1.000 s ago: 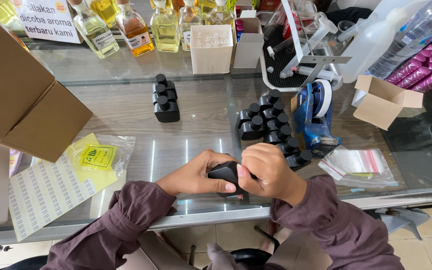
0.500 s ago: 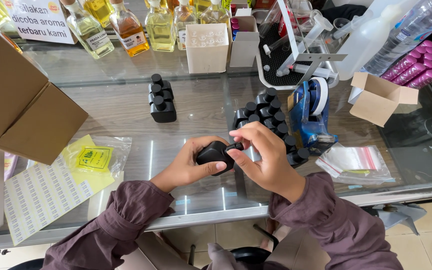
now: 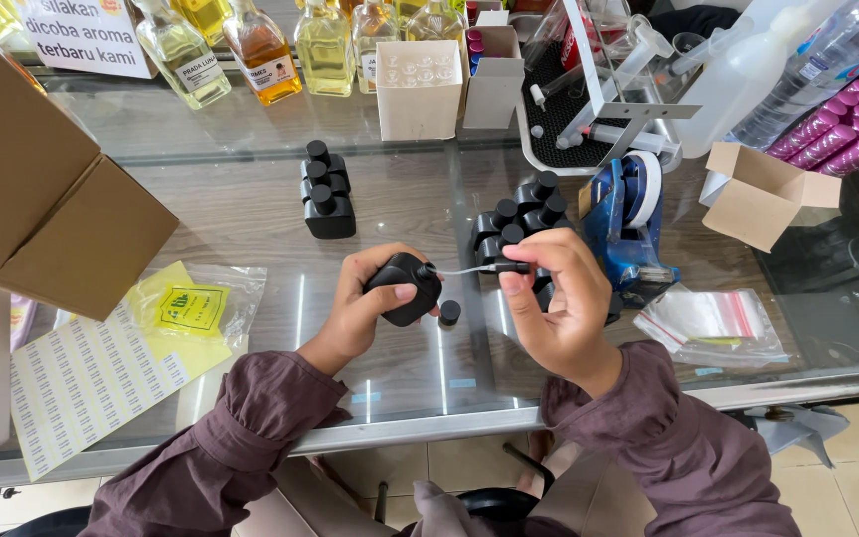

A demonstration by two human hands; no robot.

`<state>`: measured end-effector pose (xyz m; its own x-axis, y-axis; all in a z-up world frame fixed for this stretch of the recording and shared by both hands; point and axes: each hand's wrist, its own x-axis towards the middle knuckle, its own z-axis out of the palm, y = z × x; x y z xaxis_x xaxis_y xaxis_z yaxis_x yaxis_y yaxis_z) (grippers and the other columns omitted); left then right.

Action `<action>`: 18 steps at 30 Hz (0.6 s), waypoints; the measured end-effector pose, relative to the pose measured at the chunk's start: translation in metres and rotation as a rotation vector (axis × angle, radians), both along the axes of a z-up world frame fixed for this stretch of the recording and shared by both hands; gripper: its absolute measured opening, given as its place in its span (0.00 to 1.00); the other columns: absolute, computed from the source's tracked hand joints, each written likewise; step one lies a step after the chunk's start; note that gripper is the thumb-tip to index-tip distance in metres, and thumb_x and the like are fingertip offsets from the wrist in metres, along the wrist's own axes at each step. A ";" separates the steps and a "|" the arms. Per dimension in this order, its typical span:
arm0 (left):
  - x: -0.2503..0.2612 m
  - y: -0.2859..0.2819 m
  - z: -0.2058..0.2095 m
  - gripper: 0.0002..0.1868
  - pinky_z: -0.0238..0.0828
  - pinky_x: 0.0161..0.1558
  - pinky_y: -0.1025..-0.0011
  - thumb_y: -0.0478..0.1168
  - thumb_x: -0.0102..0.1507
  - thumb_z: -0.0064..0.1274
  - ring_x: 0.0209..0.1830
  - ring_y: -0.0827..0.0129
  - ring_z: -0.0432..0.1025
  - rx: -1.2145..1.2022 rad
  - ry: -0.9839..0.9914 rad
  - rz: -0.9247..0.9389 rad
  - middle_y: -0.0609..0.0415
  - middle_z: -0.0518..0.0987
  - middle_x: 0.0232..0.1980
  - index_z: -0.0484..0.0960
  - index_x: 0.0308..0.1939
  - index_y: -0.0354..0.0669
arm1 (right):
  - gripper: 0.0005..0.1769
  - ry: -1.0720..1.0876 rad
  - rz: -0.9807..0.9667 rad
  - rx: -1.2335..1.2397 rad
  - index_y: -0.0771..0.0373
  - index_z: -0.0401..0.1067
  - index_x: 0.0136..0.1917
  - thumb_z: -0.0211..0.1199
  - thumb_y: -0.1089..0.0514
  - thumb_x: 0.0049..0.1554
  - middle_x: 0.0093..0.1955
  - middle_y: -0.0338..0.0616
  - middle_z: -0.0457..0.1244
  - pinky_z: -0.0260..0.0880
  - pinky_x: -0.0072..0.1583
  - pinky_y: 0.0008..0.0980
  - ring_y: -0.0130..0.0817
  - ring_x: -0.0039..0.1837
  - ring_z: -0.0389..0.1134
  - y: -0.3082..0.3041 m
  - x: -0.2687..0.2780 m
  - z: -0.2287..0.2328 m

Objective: Assembling and packaging small perfume bottles by attaching caps and organizing them on a counter.

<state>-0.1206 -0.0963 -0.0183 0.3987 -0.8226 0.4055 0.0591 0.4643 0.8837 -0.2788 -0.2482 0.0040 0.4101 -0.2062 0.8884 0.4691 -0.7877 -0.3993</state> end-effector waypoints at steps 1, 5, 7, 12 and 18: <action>0.000 0.000 0.000 0.18 0.75 0.24 0.73 0.46 0.57 0.57 0.20 0.68 0.74 -0.008 0.014 0.023 0.43 0.77 0.20 0.82 0.36 0.30 | 0.08 -0.009 -0.019 0.042 0.73 0.74 0.52 0.62 0.64 0.63 0.44 0.50 0.64 0.68 0.41 0.27 0.32 0.40 0.62 -0.001 -0.002 0.000; 0.002 -0.002 -0.005 0.17 0.77 0.24 0.70 0.45 0.56 0.56 0.20 0.65 0.76 -0.029 0.042 0.094 0.41 0.77 0.20 0.81 0.35 0.29 | 0.09 0.010 -0.038 0.219 0.74 0.71 0.52 0.59 0.63 0.65 0.44 0.52 0.62 0.69 0.43 0.27 0.29 0.39 0.59 -0.009 -0.008 -0.008; 0.003 -0.003 -0.007 0.17 0.77 0.24 0.69 0.45 0.55 0.56 0.21 0.64 0.76 -0.032 0.047 0.111 0.41 0.77 0.20 0.82 0.35 0.29 | 0.10 0.033 0.017 0.306 0.74 0.70 0.53 0.58 0.62 0.66 0.44 0.51 0.61 0.69 0.42 0.27 0.28 0.39 0.60 -0.010 -0.009 -0.009; 0.005 -0.004 -0.008 0.17 0.78 0.25 0.68 0.45 0.56 0.55 0.22 0.63 0.77 -0.051 0.058 0.154 0.42 0.77 0.21 0.82 0.34 0.29 | 0.11 0.104 0.217 0.694 0.74 0.69 0.52 0.55 0.61 0.67 0.37 0.46 0.60 0.66 0.40 0.25 0.23 0.36 0.59 -0.013 -0.003 -0.015; 0.006 -0.005 -0.012 0.19 0.78 0.25 0.68 0.46 0.56 0.54 0.23 0.62 0.77 -0.034 0.072 0.159 0.41 0.77 0.22 0.82 0.35 0.28 | 0.19 0.195 0.548 1.035 0.67 0.66 0.40 0.52 0.54 0.69 0.27 0.41 0.53 0.55 0.33 0.23 0.23 0.27 0.51 -0.014 0.002 -0.012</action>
